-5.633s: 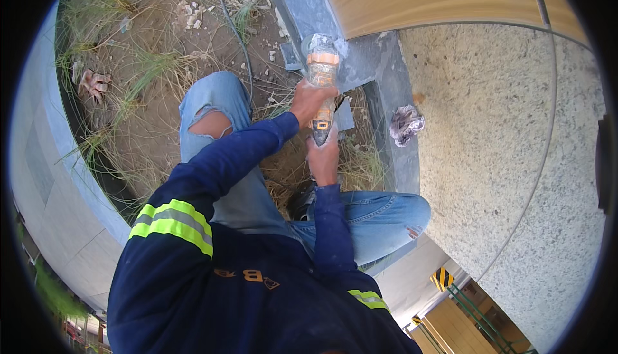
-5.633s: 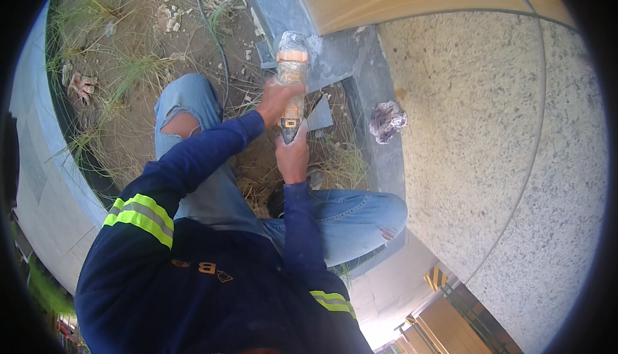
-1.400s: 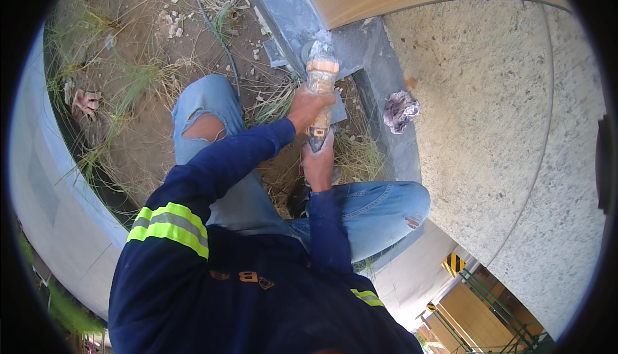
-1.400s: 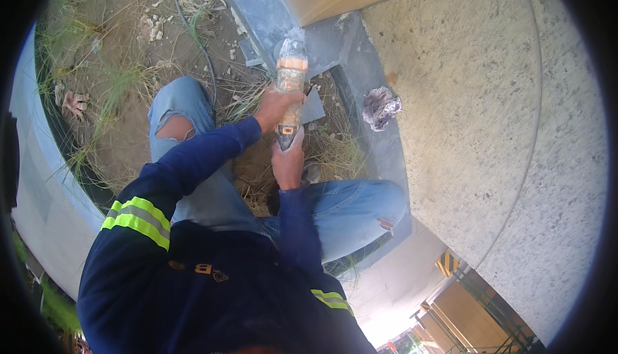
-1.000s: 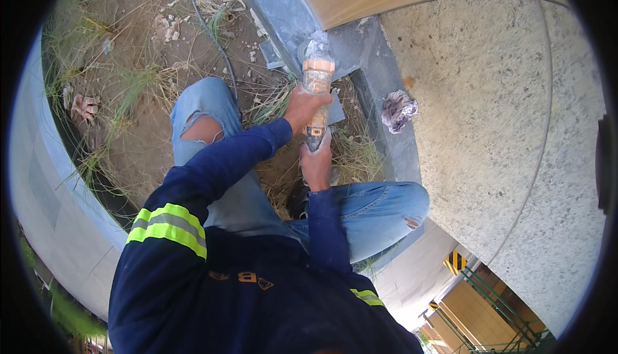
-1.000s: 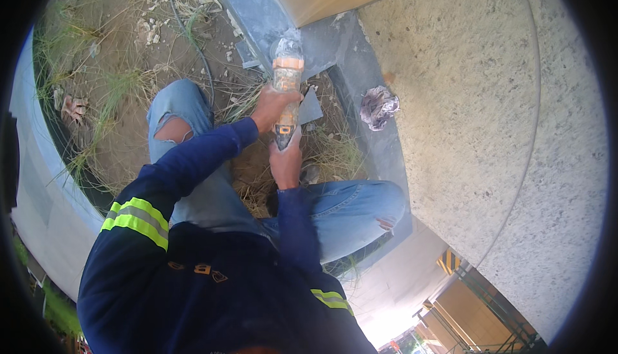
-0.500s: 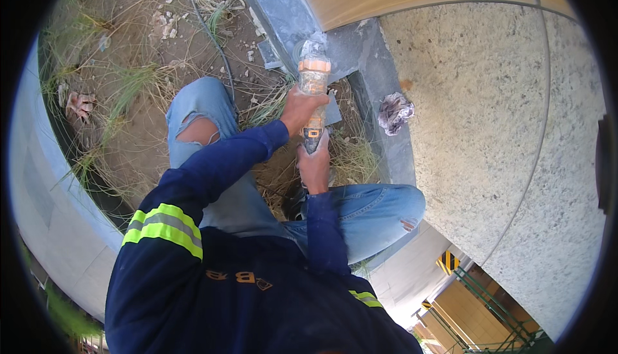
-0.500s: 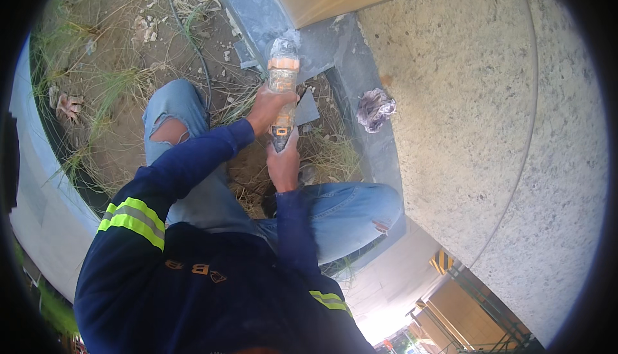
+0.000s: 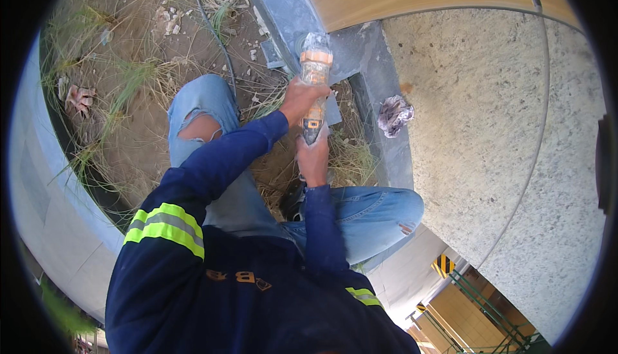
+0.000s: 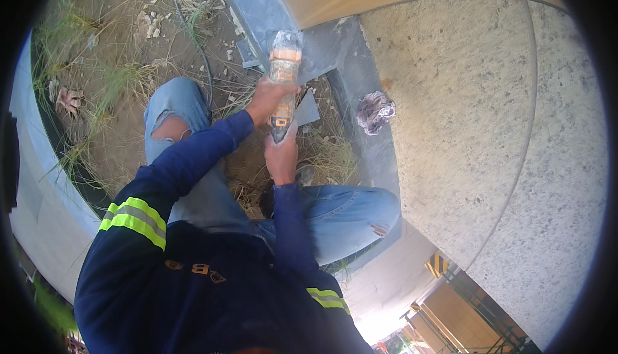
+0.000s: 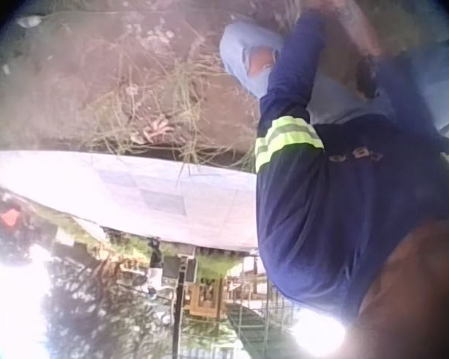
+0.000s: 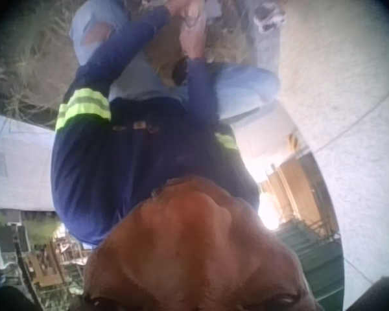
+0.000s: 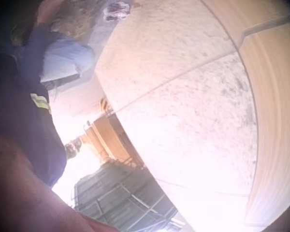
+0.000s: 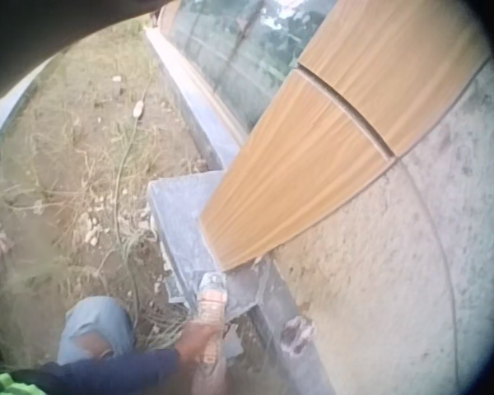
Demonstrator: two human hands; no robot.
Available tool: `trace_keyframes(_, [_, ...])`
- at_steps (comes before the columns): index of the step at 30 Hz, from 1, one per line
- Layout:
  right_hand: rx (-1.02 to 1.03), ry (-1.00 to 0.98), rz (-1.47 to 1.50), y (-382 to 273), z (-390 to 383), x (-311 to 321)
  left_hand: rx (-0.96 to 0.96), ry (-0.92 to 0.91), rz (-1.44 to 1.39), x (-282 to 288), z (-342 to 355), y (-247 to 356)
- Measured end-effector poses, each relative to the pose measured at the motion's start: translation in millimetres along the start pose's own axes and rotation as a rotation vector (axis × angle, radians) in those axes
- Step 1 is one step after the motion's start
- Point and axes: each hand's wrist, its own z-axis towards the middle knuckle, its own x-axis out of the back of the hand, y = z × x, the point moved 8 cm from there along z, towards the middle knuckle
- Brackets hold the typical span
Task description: The person kneels on the ground and uses a handheld power grinder to smooth a concrete surface at the base of a wall. The person holds the tool with both hands and moves it along the edge of the concrete.
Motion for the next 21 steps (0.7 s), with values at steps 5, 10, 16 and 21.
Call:
trace_keyframes(5, [0.058, 0.059, -0.071, -18.9, -0.7, -0.1, 0.036, -0.009, -0.01, 4.3, 7.0, 6.4])
trace_keyframes(10, [-0.014, 0.066, -0.023, 4.8, -10.1, -5.1, 0.015, 0.01, 0.076, 2.2, -2.9, 2.3])
trace_keyframes(16, [0.098, 0.064, -0.086, -29.2, 6.9, -6.4, 0.025, -0.036, -0.027, 6.3, 6.1, 20.4])
trace_keyframes(21, [-0.016, 0.069, 0.027, -3.6, -10.4, -10.8, 0.072, 0.0, 0.081, 6.5, 0.7, 1.1])
